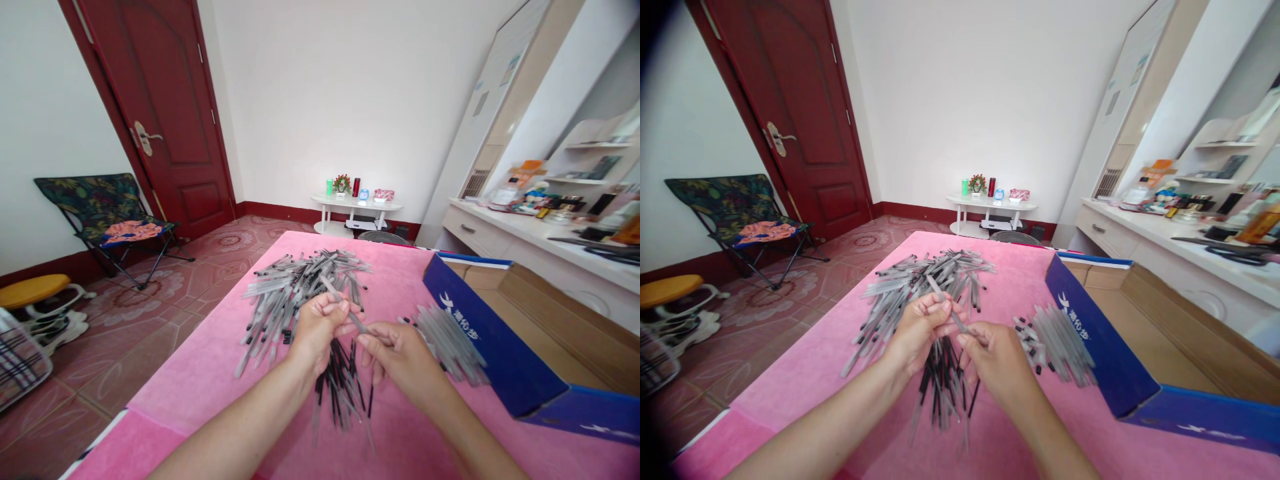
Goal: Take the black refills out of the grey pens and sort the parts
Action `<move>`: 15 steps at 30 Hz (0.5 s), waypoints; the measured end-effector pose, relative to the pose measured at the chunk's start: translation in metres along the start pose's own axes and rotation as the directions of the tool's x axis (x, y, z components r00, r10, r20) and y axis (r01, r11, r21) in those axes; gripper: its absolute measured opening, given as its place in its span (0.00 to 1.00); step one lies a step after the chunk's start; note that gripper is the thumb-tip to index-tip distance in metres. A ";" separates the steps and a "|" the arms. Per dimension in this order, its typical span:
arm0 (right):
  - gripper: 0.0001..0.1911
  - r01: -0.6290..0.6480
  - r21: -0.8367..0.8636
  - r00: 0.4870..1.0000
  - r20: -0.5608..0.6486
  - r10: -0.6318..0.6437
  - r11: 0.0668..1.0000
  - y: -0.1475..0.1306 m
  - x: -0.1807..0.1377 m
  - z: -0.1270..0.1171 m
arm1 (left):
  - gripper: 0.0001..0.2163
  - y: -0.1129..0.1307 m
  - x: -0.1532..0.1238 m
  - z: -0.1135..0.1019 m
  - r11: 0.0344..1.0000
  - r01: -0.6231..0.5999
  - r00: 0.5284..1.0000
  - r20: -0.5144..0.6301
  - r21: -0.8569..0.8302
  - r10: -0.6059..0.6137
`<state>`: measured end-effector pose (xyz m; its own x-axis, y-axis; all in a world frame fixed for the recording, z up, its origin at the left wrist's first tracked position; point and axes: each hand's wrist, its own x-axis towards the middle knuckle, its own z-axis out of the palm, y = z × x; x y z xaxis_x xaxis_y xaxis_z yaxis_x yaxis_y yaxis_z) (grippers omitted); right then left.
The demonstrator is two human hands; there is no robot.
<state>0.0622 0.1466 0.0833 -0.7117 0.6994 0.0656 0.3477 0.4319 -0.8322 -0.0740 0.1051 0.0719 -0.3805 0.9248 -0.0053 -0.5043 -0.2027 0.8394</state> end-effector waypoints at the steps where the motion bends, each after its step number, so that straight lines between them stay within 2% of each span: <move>1: 0.13 0.009 -0.198 0.999 -0.048 -0.019 0.980 -0.002 -0.003 -0.002 | 0.11 0.001 0.004 -0.004 1.000 -0.016 1.000 -0.027 -0.013 0.016; 3: 0.11 -0.027 -0.569 0.989 -0.134 -0.060 0.822 -0.007 -0.009 -0.006 | 0.08 0.008 0.016 -0.019 0.996 -0.084 0.989 -0.128 -0.041 0.078; 4: 0.10 -0.063 -0.685 0.983 -0.170 -0.075 0.726 -0.008 -0.011 -0.009 | 0.06 0.013 0.022 -0.028 0.988 -0.141 0.973 -0.193 -0.061 0.127; 6: 0.09 -0.140 -0.773 0.967 -0.242 -0.084 0.619 -0.007 -0.010 -0.018 | 0.04 0.026 0.034 -0.043 0.980 -0.173 0.945 -0.296 -0.099 0.137; 8: 0.10 -0.204 -0.767 0.944 -0.319 -0.087 0.609 0.003 -0.003 -0.030 | 0.02 0.034 0.040 -0.051 0.976 -0.158 0.947 -0.302 -0.147 0.108; 10: 0.11 -0.247 -0.760 0.931 -0.359 -0.072 0.601 0.021 0.006 -0.042 | 0.02 0.035 0.040 -0.050 0.978 -0.108 0.962 -0.265 -0.178 0.058; 15: 0.11 -0.276 -0.769 0.937 -0.350 -0.019 0.577 0.070 0.018 -0.053 | 0.05 0.015 0.029 -0.032 0.988 0.025 0.990 -0.132 -0.149 -0.045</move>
<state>0.1063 0.2199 0.0555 -0.4594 0.8462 0.2701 0.8662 0.4941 -0.0747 -0.1177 0.1184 0.0667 -0.4562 0.8825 -0.1148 -0.6237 -0.2251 0.7485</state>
